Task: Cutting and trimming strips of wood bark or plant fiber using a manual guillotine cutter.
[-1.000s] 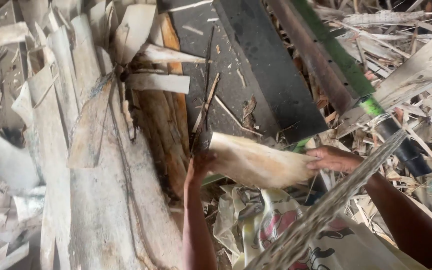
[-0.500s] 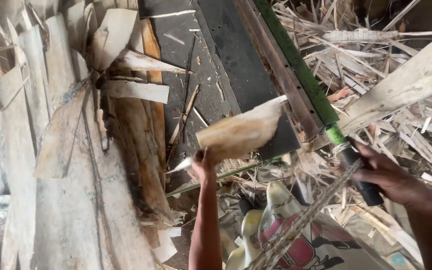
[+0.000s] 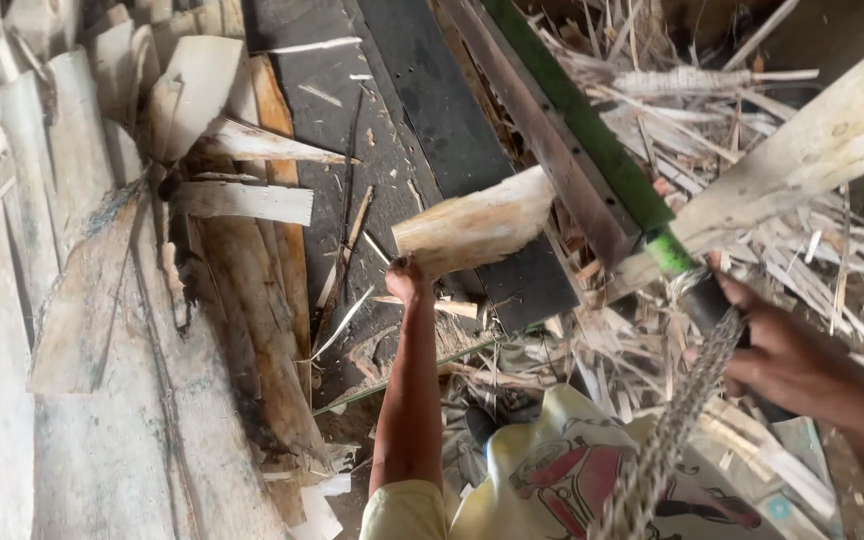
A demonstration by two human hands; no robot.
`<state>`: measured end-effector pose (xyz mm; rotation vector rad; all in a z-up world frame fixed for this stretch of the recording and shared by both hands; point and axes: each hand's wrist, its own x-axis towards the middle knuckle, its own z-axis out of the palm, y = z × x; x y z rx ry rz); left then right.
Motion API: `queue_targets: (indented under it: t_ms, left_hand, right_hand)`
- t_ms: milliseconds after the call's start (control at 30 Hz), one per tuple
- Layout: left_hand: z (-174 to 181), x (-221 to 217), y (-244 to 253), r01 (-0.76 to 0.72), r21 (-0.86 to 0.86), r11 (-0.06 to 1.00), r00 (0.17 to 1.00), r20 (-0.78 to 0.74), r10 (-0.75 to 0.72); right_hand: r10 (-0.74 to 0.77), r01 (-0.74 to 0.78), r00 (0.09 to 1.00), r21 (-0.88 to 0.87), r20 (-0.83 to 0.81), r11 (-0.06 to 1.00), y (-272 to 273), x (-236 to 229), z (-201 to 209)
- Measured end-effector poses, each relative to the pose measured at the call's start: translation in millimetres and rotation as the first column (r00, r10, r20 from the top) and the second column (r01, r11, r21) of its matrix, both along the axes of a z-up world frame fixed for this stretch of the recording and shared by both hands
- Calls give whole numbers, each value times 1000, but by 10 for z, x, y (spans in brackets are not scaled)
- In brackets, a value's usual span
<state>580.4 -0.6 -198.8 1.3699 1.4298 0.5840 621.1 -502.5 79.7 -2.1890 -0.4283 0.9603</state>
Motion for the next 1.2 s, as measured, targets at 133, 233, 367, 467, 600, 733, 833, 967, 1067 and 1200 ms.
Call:
queue_targets:
  t_ms: [133,233,367,467,600,733,833,967,1067,1200]
  left_hand:
    - [-152,-46,-13,19,-9,1000,992,-122,-20]
    - [-405,-106,31,12,-7,1000,1000,-6,-12]
    - [65,-220,-195,26,-202,979,999,39,-18]
    - [399,-218,-261,-7,-323,947,980,184,70]
    - [790,-373,-294,-81,-164,983,945,302,128]
    - [1170,-414,-383,-75,-70,995,773,627,102]
    - [845,-319,-556,56,368,928,681,665,-305]
    - [596,-224,-1064,317,-37,948,522,841,-141]
    - [575,-210,-1274,352,456,817,771,354,-530]
    - [451,-91,-1336,467,187,864,797,335,-503]
  right_hand:
    - [-191,207,960,64,-205,976,320,-123,79]
    - [-151,158,985,86,-82,984,515,-281,-612]
    - [-227,215,973,-196,-43,957,260,-405,-2344]
    - [-122,138,985,-125,125,983,193,-346,-2671]
    - [-168,168,986,-107,7,980,297,-320,-1550]
    - [-195,193,981,-123,-9,974,448,-308,-631]
    - [-251,235,966,-200,-56,951,452,-298,-456]
    - [-184,185,983,-92,16,979,427,-274,-533]
    - [-226,220,970,-73,-85,973,446,-297,-500]
    - [-226,216,961,-77,-158,973,487,-285,-462]
